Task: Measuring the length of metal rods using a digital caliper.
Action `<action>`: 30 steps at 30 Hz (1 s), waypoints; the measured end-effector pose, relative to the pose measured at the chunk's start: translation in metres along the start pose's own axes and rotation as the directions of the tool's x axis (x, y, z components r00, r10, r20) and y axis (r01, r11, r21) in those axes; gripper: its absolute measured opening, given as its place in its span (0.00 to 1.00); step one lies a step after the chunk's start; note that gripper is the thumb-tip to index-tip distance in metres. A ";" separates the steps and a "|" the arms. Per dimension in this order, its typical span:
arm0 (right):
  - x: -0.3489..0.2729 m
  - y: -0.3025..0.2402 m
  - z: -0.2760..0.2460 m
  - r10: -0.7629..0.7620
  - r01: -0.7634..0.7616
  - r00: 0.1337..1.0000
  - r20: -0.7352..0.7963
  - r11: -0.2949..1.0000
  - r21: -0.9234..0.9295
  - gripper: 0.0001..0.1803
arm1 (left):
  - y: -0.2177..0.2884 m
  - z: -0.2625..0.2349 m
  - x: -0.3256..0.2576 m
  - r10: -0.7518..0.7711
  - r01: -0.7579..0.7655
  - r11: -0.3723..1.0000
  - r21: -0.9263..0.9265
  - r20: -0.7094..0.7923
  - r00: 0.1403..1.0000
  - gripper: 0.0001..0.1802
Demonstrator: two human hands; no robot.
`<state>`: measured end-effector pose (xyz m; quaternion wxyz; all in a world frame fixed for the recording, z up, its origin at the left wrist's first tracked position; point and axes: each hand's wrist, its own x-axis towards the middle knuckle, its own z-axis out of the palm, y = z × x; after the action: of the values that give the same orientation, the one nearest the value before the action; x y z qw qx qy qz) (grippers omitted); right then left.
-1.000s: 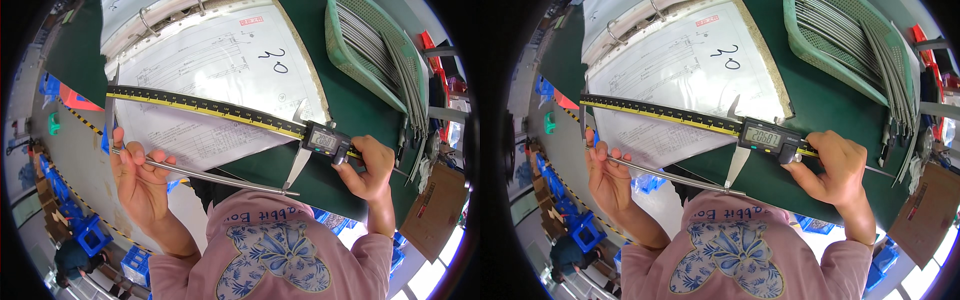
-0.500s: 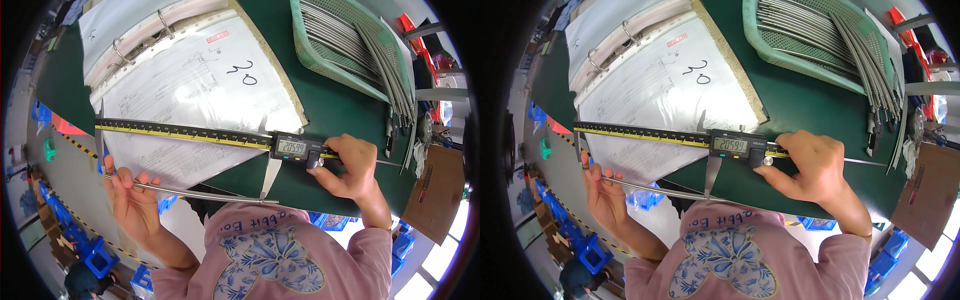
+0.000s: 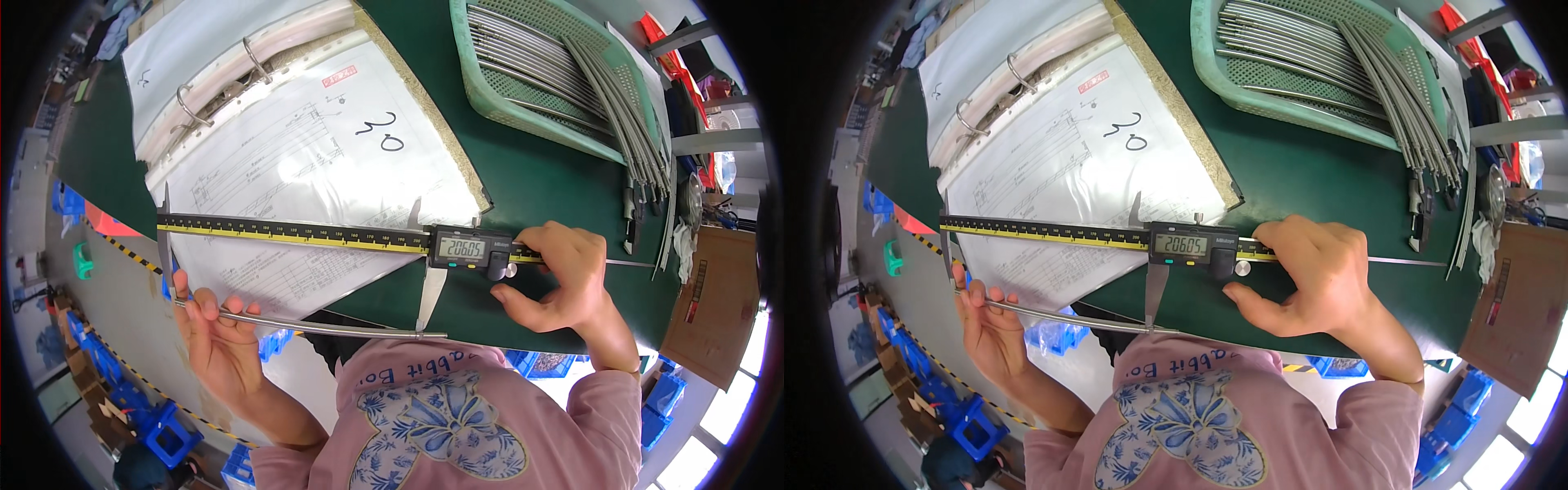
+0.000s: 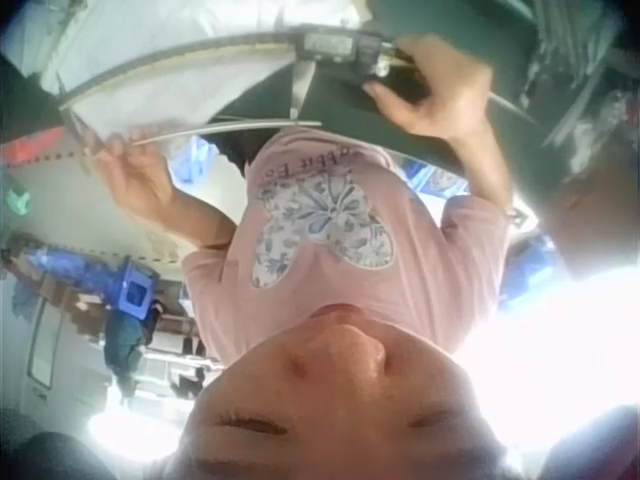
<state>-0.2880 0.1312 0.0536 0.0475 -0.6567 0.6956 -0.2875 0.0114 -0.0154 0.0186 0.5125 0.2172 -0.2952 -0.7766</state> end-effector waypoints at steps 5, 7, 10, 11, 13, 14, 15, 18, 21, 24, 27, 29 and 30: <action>0.000 -0.001 0.001 0.005 -0.005 1.000 0.005 1.000 -0.012 0.19 | -0.001 -0.002 -0.001 -0.001 0.001 1.000 -0.014 0.010 1.000 0.20; 0.000 -0.001 0.001 0.002 -0.002 1.000 0.005 1.000 -0.011 0.19 | -0.001 -0.003 -0.001 -0.001 0.001 1.000 -0.017 0.010 1.000 0.20; 0.002 -0.002 0.003 0.002 -0.001 1.000 0.004 1.000 -0.008 0.19 | 0.000 -0.004 0.000 0.001 -0.001 1.000 -0.008 -0.003 1.000 0.20; 0.002 -0.002 0.003 0.005 -0.005 1.000 0.004 1.000 -0.005 0.19 | 0.001 -0.003 0.000 0.003 -0.003 1.000 0.004 -0.015 1.000 0.20; 0.001 0.002 0.008 -0.004 0.004 1.000 -0.005 1.000 -0.010 0.18 | 0.000 -0.004 0.001 0.001 -0.001 1.000 0.024 -0.029 1.000 0.20; -0.001 0.005 0.010 -0.011 0.011 1.000 -0.011 1.000 -0.014 0.18 | -0.002 -0.005 0.002 -0.002 0.004 0.999 0.044 -0.045 0.999 0.20; 0.000 0.007 0.012 -0.007 0.006 1.000 -0.028 1.000 -0.030 0.18 | -0.002 -0.005 0.004 -0.004 0.005 0.999 0.038 -0.023 1.000 0.20; 0.000 0.014 0.017 -0.007 0.007 1.000 0.008 1.000 -0.007 0.17 | 0.001 -0.006 0.009 -0.034 0.040 0.996 0.081 -0.075 0.997 0.20; 0.001 0.021 0.023 0.083 -0.085 0.996 0.041 0.996 0.037 0.17 | 0.019 -0.005 0.018 -0.087 0.100 0.993 0.065 -0.177 0.980 0.20; -0.003 0.031 0.029 0.107 -0.108 0.992 0.070 0.994 0.012 0.19 | 0.018 0.035 0.054 -0.133 0.127 0.975 0.183 0.016 0.991 0.21; -0.010 0.037 0.035 0.095 -0.097 0.990 0.108 0.995 0.011 0.20 | -0.017 0.114 0.105 -0.272 0.212 0.898 0.385 0.111 0.956 0.22; -0.014 0.038 0.037 0.102 -0.108 0.984 0.145 0.994 0.034 0.19 | -0.064 0.167 0.137 -0.406 0.300 0.854 0.425 0.183 0.895 0.22; -0.015 0.038 0.040 0.111 -0.115 0.987 0.114 0.993 0.037 0.19 | -0.088 0.191 0.151 -0.470 0.339 0.831 0.441 0.233 0.851 0.21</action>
<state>-0.3025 0.1306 -0.0017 0.1171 -0.6301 0.7214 -0.2623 -0.2270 -0.0830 0.0933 0.2239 0.2378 -0.4696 -0.8202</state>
